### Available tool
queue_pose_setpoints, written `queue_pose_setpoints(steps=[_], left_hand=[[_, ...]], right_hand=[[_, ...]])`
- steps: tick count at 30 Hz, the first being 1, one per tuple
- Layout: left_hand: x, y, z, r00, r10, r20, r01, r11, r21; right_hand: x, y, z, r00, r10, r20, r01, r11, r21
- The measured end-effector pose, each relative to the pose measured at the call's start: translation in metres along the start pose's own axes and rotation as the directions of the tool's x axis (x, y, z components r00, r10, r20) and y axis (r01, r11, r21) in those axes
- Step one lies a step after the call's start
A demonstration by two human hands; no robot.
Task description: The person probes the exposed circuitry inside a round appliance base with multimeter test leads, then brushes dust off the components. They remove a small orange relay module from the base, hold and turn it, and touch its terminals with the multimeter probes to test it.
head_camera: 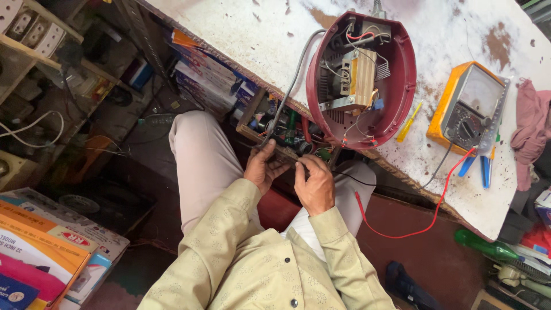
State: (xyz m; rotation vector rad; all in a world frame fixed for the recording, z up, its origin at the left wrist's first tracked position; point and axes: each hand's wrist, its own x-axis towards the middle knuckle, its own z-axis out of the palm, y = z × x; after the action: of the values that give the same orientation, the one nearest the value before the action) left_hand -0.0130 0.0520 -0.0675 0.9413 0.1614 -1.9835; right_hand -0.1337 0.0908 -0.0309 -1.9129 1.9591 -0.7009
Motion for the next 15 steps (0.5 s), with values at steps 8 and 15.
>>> queue_pose_setpoints(steps=[8,15], left_hand=[[0.007,0.029,-0.004,0.909,0.334,-0.248,-0.294,0.938,0.186],[0.021,0.070,-0.003,0.912,0.373,-0.171,-0.339,0.920,0.195]], right_hand=[[-0.006,0.001,-0.003,0.999,-0.032,-0.025,0.032,0.999,0.024],[-0.009,-0.001,-0.008,0.999,-0.049,-0.024,0.050,0.999,0.021]])
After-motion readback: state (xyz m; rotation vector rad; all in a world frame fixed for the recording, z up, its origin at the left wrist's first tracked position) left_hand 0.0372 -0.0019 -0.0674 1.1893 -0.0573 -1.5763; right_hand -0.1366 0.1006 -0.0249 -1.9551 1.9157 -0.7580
